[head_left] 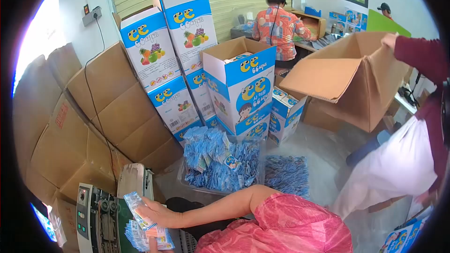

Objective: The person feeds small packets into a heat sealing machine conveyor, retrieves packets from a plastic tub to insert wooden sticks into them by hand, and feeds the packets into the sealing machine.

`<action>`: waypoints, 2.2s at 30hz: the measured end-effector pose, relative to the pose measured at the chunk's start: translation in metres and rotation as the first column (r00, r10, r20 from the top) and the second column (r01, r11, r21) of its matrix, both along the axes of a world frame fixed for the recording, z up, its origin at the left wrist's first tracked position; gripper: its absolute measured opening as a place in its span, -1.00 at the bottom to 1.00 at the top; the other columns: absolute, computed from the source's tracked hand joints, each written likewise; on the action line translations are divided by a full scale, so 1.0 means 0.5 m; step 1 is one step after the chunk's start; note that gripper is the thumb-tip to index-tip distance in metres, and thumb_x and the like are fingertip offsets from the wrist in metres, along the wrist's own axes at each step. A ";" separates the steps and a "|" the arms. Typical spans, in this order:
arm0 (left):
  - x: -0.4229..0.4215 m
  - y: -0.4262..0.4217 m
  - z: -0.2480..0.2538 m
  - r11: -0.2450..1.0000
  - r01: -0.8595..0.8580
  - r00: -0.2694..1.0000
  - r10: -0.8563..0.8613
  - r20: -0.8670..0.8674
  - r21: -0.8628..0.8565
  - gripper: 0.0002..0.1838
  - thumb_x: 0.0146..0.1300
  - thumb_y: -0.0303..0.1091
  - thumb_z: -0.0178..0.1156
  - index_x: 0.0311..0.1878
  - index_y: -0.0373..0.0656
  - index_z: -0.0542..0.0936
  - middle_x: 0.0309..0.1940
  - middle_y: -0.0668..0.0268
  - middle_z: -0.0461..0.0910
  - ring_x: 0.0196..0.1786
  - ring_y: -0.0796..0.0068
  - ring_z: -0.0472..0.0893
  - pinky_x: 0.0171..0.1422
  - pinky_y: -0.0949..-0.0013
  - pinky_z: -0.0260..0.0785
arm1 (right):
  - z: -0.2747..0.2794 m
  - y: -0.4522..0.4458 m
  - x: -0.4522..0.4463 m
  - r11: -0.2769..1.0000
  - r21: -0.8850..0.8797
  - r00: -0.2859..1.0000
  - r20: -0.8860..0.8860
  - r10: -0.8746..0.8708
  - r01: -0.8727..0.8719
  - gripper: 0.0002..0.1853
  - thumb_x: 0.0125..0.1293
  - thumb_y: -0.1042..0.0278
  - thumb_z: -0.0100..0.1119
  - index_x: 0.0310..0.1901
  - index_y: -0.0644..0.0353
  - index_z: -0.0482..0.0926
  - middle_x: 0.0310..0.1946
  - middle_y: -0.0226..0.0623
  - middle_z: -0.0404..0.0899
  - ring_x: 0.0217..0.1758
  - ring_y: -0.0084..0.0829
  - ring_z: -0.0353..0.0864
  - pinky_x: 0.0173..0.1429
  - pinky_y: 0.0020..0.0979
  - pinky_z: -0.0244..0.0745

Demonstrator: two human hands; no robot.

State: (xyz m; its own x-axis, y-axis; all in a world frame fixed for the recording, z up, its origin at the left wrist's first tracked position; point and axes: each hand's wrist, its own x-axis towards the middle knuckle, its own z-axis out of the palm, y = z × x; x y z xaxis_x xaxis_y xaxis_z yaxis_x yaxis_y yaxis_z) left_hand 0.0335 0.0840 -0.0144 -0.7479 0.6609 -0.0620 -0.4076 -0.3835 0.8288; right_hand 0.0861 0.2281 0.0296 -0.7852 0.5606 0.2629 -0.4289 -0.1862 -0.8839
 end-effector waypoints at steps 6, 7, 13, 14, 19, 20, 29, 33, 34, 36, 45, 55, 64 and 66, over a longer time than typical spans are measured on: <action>0.003 -0.036 -0.015 0.996 -0.070 0.991 0.063 -0.122 -0.061 -0.59 0.29 -0.43 0.06 0.17 -0.43 0.38 0.05 0.09 0.49 0.07 0.17 0.50 0.21 0.17 0.36 | 0.038 0.013 0.011 0.795 -0.593 0.985 0.011 0.169 -0.130 -0.69 0.42 0.08 -0.11 0.01 0.11 0.28 -0.26 -0.33 0.55 -0.30 -0.51 0.59 -0.31 -0.41 0.54; 0.000 -0.046 -0.022 0.993 -0.091 0.980 0.076 -0.185 -0.077 -0.59 0.28 -0.44 0.06 0.17 -0.42 0.39 0.04 0.09 0.49 0.08 0.17 0.50 0.21 0.16 0.37 | 0.033 0.021 0.009 0.793 -0.594 0.985 0.009 0.174 -0.134 -0.69 0.42 0.08 -0.11 0.01 0.11 0.28 -0.26 -0.33 0.55 -0.30 -0.51 0.59 -0.31 -0.41 0.54; 0.022 -0.055 0.021 0.993 0.012 0.996 -0.023 0.092 0.113 -0.58 0.19 -0.50 0.09 0.14 -0.37 0.42 -0.02 0.09 0.51 0.04 0.17 0.51 0.13 0.18 0.42 | -0.012 0.071 0.015 0.951 -0.121 0.935 0.185 0.304 -0.285 -0.71 0.41 0.12 -0.10 0.01 0.11 0.24 -0.35 -0.29 0.50 -0.53 -0.48 0.56 -0.58 -0.46 0.49; 0.016 -0.058 0.012 0.995 0.055 0.996 -0.061 0.069 0.088 -0.57 0.16 -0.51 0.10 0.14 -0.37 0.42 -0.03 0.09 0.52 0.02 0.18 0.52 0.10 0.20 0.44 | -0.014 0.072 0.024 0.924 0.013 0.886 0.288 0.363 -0.383 -0.71 0.41 0.14 -0.10 0.02 0.12 0.23 -0.36 -0.28 0.49 -0.59 -0.48 0.54 -0.63 -0.48 0.46; 0.007 -0.059 -0.016 0.986 0.155 0.988 -0.153 0.039 -0.069 -0.60 0.09 -0.56 0.11 0.06 -0.37 0.47 -0.11 0.12 0.55 -0.09 0.23 0.57 -0.02 0.24 0.48 | -0.011 0.073 0.080 0.762 0.374 0.822 0.448 0.351 -0.529 -0.70 0.41 0.24 -0.09 0.04 0.18 0.16 -0.33 -0.20 0.48 -0.69 -0.47 0.48 -0.70 -0.44 0.41; 0.009 -0.058 -0.020 0.980 0.161 0.987 -0.157 0.045 -0.115 -0.62 0.08 -0.57 0.11 0.03 -0.37 0.49 -0.14 0.12 0.56 -0.12 0.24 0.58 -0.05 0.24 0.48 | -0.006 0.077 0.088 0.749 0.374 0.813 0.451 0.369 -0.547 -0.69 0.41 0.27 -0.09 0.06 0.19 0.14 -0.33 -0.18 0.48 -0.69 -0.46 0.48 -0.70 -0.44 0.41; 0.056 -0.028 0.035 0.980 0.044 0.962 -0.093 -0.256 -0.192 -0.87 0.05 -0.59 0.13 -0.32 -0.40 0.61 -0.33 0.18 0.57 -0.29 0.35 0.57 -0.21 0.29 0.47 | -0.007 0.071 0.116 0.816 0.357 0.871 0.372 0.322 -0.454 -0.58 0.38 0.39 -0.07 0.18 0.20 0.05 -0.30 -0.12 0.48 -0.65 -0.44 0.51 -0.66 -0.48 0.44; 0.071 -0.037 0.061 0.973 0.058 0.885 -0.154 -0.440 -0.223 -0.90 0.03 -0.58 0.16 -0.39 -0.42 0.60 -0.36 0.19 0.57 -0.30 0.37 0.56 -0.23 0.31 0.46 | 0.012 0.064 0.134 0.805 0.401 0.890 0.323 0.323 -0.437 -0.58 0.38 0.36 -0.06 0.19 0.21 0.08 -0.33 -0.16 0.49 -0.62 -0.45 0.53 -0.63 -0.48 0.45; 0.076 -0.042 0.063 0.973 0.041 0.943 -0.112 -0.312 -0.228 -0.90 0.03 -0.58 0.16 -0.40 -0.41 0.61 -0.36 0.19 0.57 -0.30 0.37 0.57 -0.23 0.30 0.47 | 0.016 0.064 0.135 0.802 0.404 0.890 0.317 0.328 -0.440 -0.59 0.38 0.35 -0.06 0.18 0.21 0.09 -0.34 -0.18 0.49 -0.61 -0.46 0.53 -0.62 -0.47 0.45; 0.091 -0.046 0.080 0.970 0.010 0.999 -0.020 -0.038 -0.244 -0.91 0.02 -0.58 0.17 -0.41 -0.40 0.62 -0.37 0.19 0.57 -0.31 0.37 0.57 -0.22 0.30 0.47 | 0.013 0.068 0.125 0.759 0.451 0.878 0.335 0.343 -0.469 -0.60 0.39 0.33 -0.06 0.17 0.21 0.13 -0.36 -0.18 0.50 -0.61 -0.46 0.54 -0.60 -0.46 0.46; -0.028 -0.099 -0.066 0.973 0.228 0.972 -0.229 -0.049 -0.028 -0.11 -0.17 -0.59 0.35 0.33 -0.28 0.21 0.18 0.08 0.38 0.21 0.12 0.43 0.25 0.09 0.35 | -0.023 0.048 0.072 0.653 0.747 0.978 -0.015 0.206 -0.126 -0.65 0.38 0.20 -0.05 0.11 0.19 0.31 -0.33 -0.02 0.57 -0.37 -0.03 0.59 -0.21 -0.16 0.51; -0.057 -0.070 0.051 0.981 0.175 0.978 -0.164 -0.130 0.080 -0.16 -0.31 -0.55 0.46 0.19 -0.28 0.36 0.04 0.17 0.52 0.10 0.25 0.53 0.19 0.18 0.40 | -0.024 0.063 -0.057 0.714 0.247 0.735 0.424 0.529 -0.656 -0.80 0.30 0.26 0.18 -0.22 0.24 0.57 -0.40 -0.38 0.61 -0.39 -0.51 0.59 -0.34 -0.49 0.46; -0.091 -0.107 0.011 0.983 -0.086 0.991 0.068 0.116 0.162 -0.32 -0.17 -0.54 0.28 0.17 -0.29 0.38 0.00 0.11 0.54 0.03 0.11 0.58 0.14 0.03 0.45 | -0.061 0.209 -0.269 0.868 0.293 0.785 0.598 0.161 -0.401 -0.67 0.32 0.17 0.15 -0.08 0.28 0.54 -0.40 -0.34 0.61 -0.58 -0.61 0.55 -0.63 -0.64 0.37; -0.094 -0.118 0.004 0.974 -0.124 0.985 0.099 0.138 0.191 -0.34 -0.14 -0.55 0.26 0.16 -0.29 0.39 -0.02 0.11 0.55 0.01 0.10 0.59 0.14 0.03 0.45 | -0.041 0.205 -0.304 0.865 0.264 0.767 0.613 0.191 -0.427 -0.68 0.32 0.18 0.15 -0.07 0.28 0.54 -0.39 -0.33 0.61 -0.58 -0.61 0.55 -0.63 -0.64 0.36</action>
State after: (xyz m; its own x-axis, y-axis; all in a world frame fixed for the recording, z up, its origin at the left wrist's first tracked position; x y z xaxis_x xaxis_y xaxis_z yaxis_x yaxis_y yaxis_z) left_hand -0.0137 0.0250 -0.0124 -0.8120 0.5825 -0.0374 -0.4500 -0.5840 0.6755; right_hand -0.0657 0.3304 0.0089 -0.9674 0.2127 -0.1375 0.1746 0.1666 -0.9704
